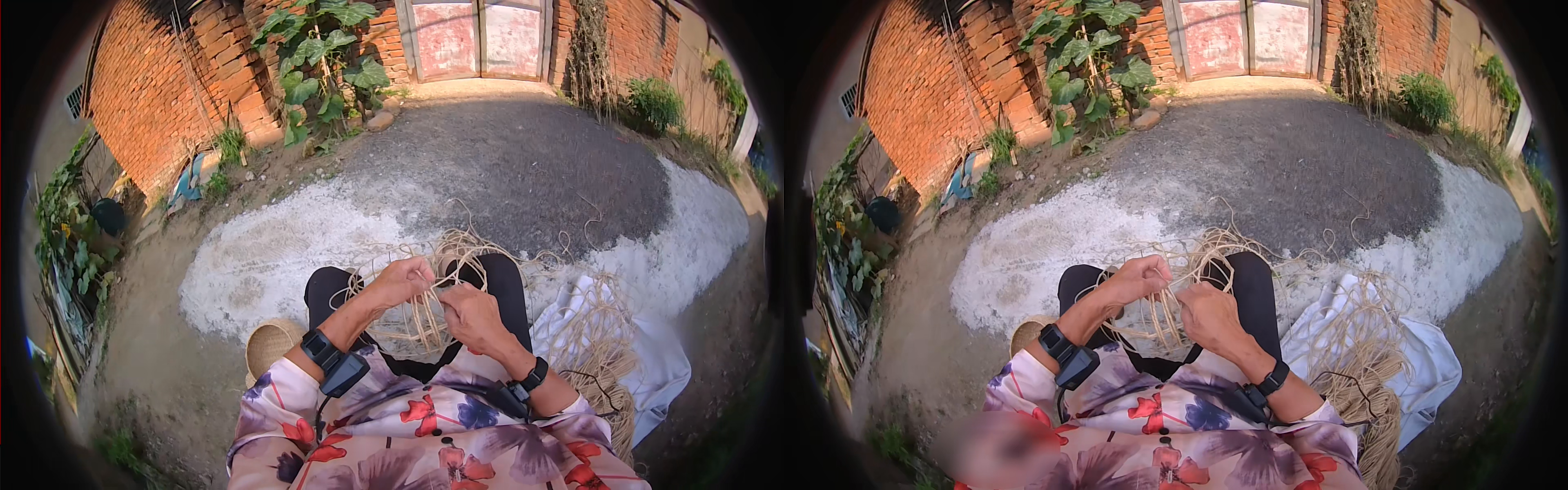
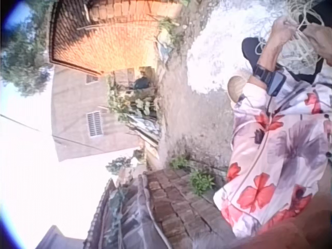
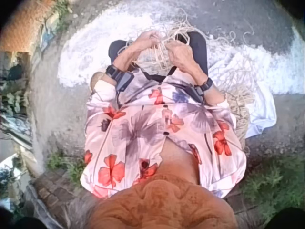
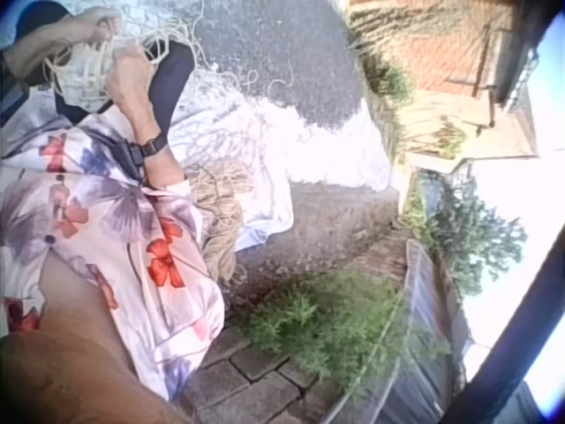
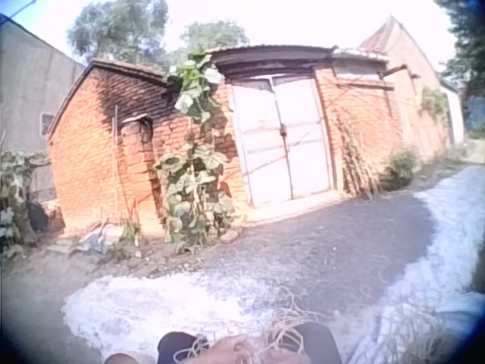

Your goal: Weaving natural bamboo strips into a spherical basket frame.

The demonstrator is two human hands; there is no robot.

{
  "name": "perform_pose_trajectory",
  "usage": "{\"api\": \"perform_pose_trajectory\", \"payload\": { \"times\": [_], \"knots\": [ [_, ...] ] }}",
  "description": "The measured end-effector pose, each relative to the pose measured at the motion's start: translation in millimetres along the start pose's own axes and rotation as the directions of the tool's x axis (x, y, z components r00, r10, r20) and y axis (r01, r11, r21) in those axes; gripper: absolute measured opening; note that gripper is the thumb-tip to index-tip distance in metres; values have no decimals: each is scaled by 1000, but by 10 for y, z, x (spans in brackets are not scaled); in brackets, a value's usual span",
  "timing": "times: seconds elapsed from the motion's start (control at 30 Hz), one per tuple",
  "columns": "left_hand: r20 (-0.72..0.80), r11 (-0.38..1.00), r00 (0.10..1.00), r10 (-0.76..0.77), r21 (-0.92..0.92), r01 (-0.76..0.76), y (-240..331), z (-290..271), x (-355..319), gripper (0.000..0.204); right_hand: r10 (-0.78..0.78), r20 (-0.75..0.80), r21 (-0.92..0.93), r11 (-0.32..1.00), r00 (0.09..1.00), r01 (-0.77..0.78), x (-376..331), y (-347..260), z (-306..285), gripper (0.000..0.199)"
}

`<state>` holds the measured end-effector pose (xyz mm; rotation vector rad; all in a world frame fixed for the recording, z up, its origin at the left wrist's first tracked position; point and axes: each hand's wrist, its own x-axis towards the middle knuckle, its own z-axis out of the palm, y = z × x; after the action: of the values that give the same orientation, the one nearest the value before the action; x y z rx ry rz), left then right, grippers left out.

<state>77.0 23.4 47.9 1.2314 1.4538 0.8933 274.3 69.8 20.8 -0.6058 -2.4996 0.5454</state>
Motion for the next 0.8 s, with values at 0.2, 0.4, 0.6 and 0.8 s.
{"api": "perform_pose_trajectory", "payload": {
  "times": [0.2, 0.4, 0.6, 0.8],
  "knots": [
    [228, 977, 967, -114, -150, 151, -2, -140, 160, 17, 188, 26, 352, 918, 982, -185, -68, -106, -37, 35],
    [321, 937, 947, -30, -320, 138, -13, -150, 204, 24, 49, -141, 101, 994, 989, -35, -43, -105, 64, 29],
    [277, 944, 961, 2, -319, 90, -13, -127, 169, 27, 49, -173, -96, 993, 984, -66, 20, -194, 104, 17],
    [67, 978, 994, -85, 196, 70, -43, -77, 59, 9, 27, -175, -64, 997, 984, -39, 86, -129, -1, 15]
  ]
}}
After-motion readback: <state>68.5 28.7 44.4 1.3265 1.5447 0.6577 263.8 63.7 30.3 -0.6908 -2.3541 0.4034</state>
